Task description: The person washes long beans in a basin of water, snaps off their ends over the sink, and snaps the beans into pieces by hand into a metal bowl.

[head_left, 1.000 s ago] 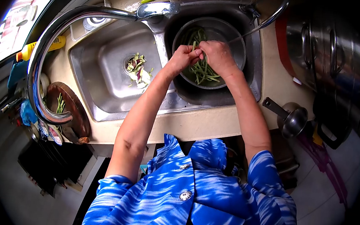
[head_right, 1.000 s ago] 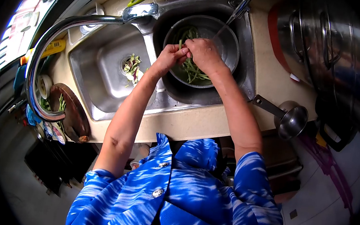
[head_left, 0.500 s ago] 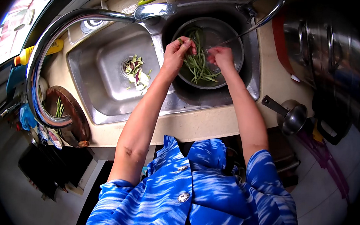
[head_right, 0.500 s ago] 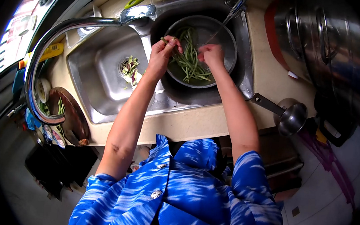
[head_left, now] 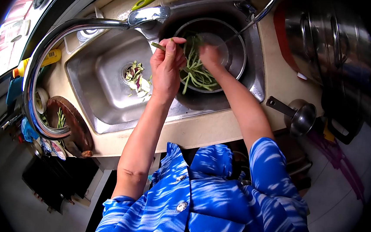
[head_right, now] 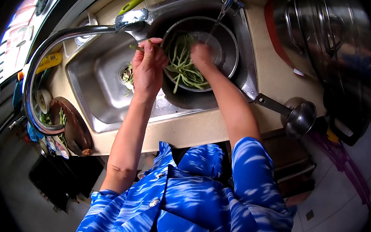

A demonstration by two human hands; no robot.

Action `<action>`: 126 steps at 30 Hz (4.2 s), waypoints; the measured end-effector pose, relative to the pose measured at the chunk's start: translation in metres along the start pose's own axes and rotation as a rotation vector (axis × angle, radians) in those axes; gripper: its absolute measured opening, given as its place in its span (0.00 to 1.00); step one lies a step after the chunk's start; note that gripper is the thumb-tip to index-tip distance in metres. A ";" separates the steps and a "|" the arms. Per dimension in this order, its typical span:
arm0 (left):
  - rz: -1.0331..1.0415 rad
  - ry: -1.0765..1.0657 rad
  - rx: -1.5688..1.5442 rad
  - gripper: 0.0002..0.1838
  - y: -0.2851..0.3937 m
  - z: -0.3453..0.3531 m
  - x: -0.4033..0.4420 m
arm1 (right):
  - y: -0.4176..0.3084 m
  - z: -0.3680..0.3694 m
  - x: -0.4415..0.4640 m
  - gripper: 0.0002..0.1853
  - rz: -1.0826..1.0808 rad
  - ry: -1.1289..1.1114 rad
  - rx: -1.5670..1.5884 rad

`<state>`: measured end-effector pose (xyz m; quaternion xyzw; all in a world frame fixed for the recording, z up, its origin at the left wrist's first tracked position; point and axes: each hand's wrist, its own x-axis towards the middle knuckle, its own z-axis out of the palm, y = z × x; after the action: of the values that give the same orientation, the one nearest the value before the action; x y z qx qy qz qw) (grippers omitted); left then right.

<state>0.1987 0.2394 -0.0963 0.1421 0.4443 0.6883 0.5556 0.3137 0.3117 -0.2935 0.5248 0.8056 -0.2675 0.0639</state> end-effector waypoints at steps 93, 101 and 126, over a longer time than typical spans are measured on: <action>-0.280 -0.205 0.297 0.12 0.014 -0.015 0.013 | -0.042 -0.143 -0.117 0.16 -0.204 0.135 0.745; -0.177 -0.254 0.572 0.10 0.012 -0.021 0.006 | -0.065 -0.184 -0.103 0.17 -0.645 0.474 0.464; -0.013 -0.132 0.443 0.12 0.036 0.015 0.005 | -0.006 -0.136 -0.075 0.20 0.027 0.224 0.654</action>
<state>0.1846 0.2513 -0.0617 0.3024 0.5479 0.5596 0.5433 0.3659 0.3169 -0.1470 0.5541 0.6722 -0.4514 -0.1933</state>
